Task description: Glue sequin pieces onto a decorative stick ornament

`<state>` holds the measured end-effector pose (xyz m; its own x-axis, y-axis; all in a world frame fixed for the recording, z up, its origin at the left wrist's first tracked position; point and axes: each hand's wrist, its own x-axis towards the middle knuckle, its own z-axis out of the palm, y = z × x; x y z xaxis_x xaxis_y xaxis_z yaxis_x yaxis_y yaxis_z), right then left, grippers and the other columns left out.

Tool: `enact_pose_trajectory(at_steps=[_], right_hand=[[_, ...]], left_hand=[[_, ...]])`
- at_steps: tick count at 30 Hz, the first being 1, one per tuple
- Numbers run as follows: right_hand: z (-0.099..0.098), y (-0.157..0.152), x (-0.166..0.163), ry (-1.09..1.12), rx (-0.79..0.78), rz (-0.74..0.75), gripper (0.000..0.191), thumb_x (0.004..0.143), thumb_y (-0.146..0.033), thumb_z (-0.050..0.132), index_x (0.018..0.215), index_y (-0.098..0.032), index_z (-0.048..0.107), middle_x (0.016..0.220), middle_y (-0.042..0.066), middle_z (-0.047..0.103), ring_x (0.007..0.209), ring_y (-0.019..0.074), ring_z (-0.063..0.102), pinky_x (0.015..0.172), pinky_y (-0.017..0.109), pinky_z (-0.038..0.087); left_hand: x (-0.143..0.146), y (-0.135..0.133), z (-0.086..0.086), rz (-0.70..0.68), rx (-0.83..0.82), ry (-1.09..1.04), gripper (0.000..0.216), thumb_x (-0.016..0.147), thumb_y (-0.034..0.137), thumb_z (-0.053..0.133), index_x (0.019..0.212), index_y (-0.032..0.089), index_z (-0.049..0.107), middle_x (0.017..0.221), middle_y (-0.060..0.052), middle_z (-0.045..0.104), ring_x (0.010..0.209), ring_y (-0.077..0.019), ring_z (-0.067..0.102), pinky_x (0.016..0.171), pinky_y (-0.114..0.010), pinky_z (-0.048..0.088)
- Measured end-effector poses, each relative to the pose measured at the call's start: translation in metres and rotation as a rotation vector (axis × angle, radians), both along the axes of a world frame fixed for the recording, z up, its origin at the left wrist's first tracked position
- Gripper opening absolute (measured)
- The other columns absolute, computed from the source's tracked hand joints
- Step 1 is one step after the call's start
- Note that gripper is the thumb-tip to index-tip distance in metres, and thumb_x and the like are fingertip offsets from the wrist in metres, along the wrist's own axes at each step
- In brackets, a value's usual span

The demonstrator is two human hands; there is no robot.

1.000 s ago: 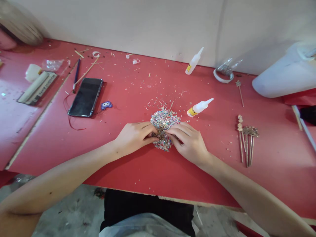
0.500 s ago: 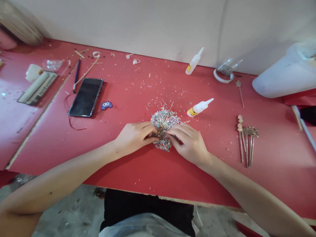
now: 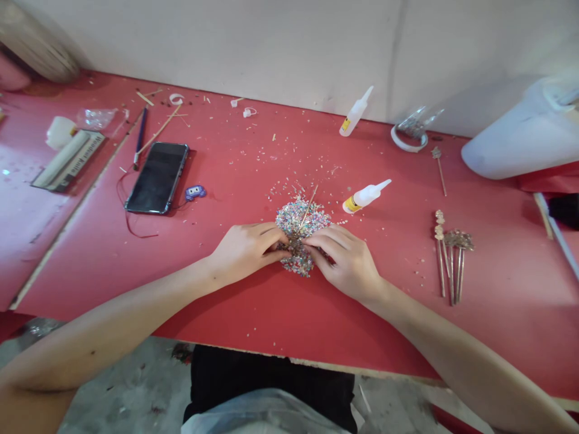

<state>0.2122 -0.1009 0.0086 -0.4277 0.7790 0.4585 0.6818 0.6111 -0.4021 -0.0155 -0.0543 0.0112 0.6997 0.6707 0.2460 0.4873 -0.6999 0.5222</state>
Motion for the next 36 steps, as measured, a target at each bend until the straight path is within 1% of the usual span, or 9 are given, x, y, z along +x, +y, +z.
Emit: enact_pose_trajectory(at_steps=[12, 20, 27, 36], right_hand=[[-0.0007, 0.0008, 0.0006, 0.020, -0.026, -0.017, 0.012, 0.091, -0.016, 0.057, 0.097, -0.020, 0.066, 0.088, 0.006, 0.071, 0.082, 0.0179, 0.064, 0.076, 0.032, 0.054], [-0.0004, 0.0025, -0.0011, -0.009, -0.026, 0.006, 0.010, 0.091, -0.015, 0.057, 0.096, -0.017, 0.066, 0.089, 0.006, 0.070, 0.082, 0.0180, 0.063, 0.077, 0.031, 0.052], [0.0010, 0.0011, -0.0007, -0.006, -0.047, 0.004, 0.012, 0.092, -0.016, 0.055, 0.096, -0.019, 0.066, 0.089, 0.007, 0.071, 0.082, 0.0184, 0.063, 0.076, 0.033, 0.053], [-0.0003, 0.0016, -0.0001, 0.006, -0.024, -0.003, 0.013, 0.090, -0.015, 0.057, 0.098, -0.020, 0.066, 0.089, 0.006, 0.071, 0.083, 0.0184, 0.064, 0.077, 0.033, 0.054]], left_hand=[[0.0001, -0.0001, 0.0004, -0.004, -0.007, 0.016, 0.025, 0.092, 0.042, 0.060, 0.089, 0.017, 0.064, 0.074, 0.002, 0.064, 0.060, -0.0080, 0.055, 0.056, -0.019, 0.036], [0.0001, -0.0002, 0.0018, -0.001, -0.022, 0.028, 0.025, 0.092, 0.042, 0.060, 0.089, 0.018, 0.064, 0.075, 0.002, 0.064, 0.061, -0.0081, 0.055, 0.056, -0.019, 0.035], [0.0002, 0.0000, 0.0015, -0.002, -0.013, 0.022, 0.022, 0.090, 0.040, 0.063, 0.089, 0.018, 0.064, 0.073, 0.004, 0.062, 0.059, -0.0073, 0.054, 0.055, -0.019, 0.035], [0.0004, -0.0003, 0.0016, 0.002, -0.006, 0.021, 0.028, 0.093, 0.044, 0.057, 0.089, 0.018, 0.065, 0.073, 0.002, 0.063, 0.058, -0.0078, 0.054, 0.056, -0.019, 0.036]])
